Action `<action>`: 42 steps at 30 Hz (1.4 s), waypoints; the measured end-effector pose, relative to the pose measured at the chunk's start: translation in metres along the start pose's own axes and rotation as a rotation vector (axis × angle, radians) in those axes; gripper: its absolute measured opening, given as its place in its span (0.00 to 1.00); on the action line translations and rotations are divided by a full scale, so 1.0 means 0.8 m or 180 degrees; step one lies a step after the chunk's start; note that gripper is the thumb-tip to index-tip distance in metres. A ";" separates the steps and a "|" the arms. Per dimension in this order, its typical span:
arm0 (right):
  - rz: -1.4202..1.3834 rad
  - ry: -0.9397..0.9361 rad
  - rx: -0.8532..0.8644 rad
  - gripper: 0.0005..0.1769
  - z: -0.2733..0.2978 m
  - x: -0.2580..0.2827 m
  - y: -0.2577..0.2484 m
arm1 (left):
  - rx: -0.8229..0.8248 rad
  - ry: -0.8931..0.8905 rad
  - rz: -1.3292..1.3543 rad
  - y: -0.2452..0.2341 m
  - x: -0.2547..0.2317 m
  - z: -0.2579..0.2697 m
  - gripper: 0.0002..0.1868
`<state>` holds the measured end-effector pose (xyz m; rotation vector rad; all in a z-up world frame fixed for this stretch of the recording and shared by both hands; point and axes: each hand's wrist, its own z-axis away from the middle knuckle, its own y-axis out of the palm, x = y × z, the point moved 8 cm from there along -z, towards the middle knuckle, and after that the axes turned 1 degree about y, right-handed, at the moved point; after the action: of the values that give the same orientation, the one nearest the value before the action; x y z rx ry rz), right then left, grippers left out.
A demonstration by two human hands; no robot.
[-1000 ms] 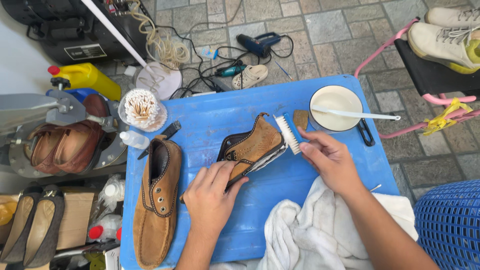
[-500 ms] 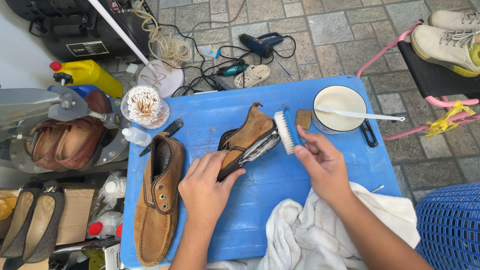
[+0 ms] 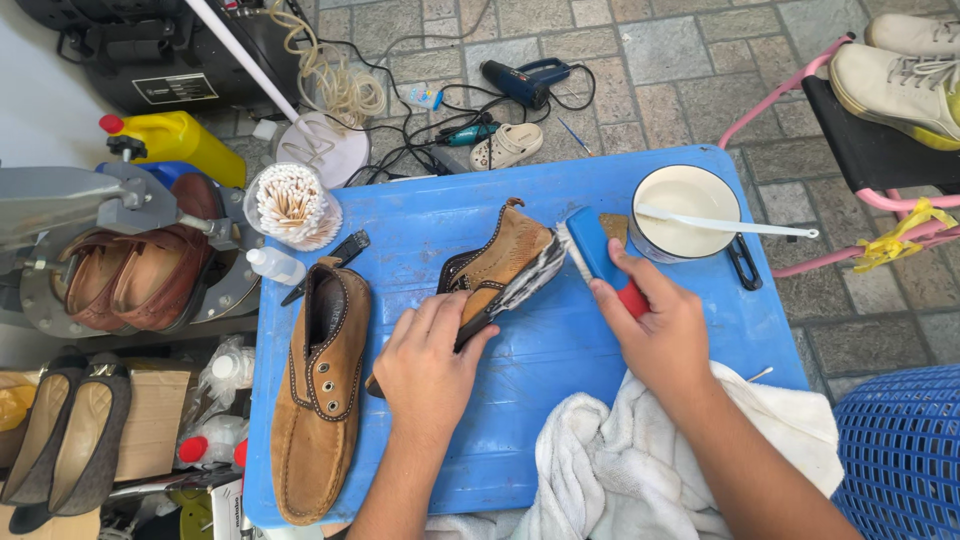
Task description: The person cleans a brown loafer shoe by wiping the sole with a white cloth, brushing the sole with a blue brush, and wiping the upper with the cloth. The person handles the shoe repeatedly, turning it over to access different surfaces.
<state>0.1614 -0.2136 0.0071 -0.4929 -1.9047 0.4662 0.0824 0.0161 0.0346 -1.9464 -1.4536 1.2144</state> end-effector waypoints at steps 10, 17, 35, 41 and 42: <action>0.0136 -0.0029 0.0057 0.25 0.018 0.014 0.007 | 0.0079 -0.0061 -0.0008 0.005 0.001 -0.001 0.27; 0.0333 -0.0454 0.0121 0.25 0.010 0.039 0.007 | 0.0318 -0.0184 0.0093 0.004 0.010 -0.018 0.31; 0.0945 -0.1169 0.0613 0.26 0.014 0.083 0.052 | 0.0534 -0.0266 0.0130 0.012 0.017 -0.007 0.54; 0.0989 -0.1080 0.0385 0.26 -0.004 0.066 0.046 | 0.0618 -0.0282 0.0303 0.020 0.030 -0.012 0.50; 0.1020 -0.1190 0.0425 0.27 0.003 0.073 0.053 | 0.0658 -0.0320 0.0341 0.021 0.032 -0.014 0.50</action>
<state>0.1437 -0.1470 0.0286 -0.6612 -2.1379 0.9437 0.1028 0.0350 0.0181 -1.8665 -1.2285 1.4669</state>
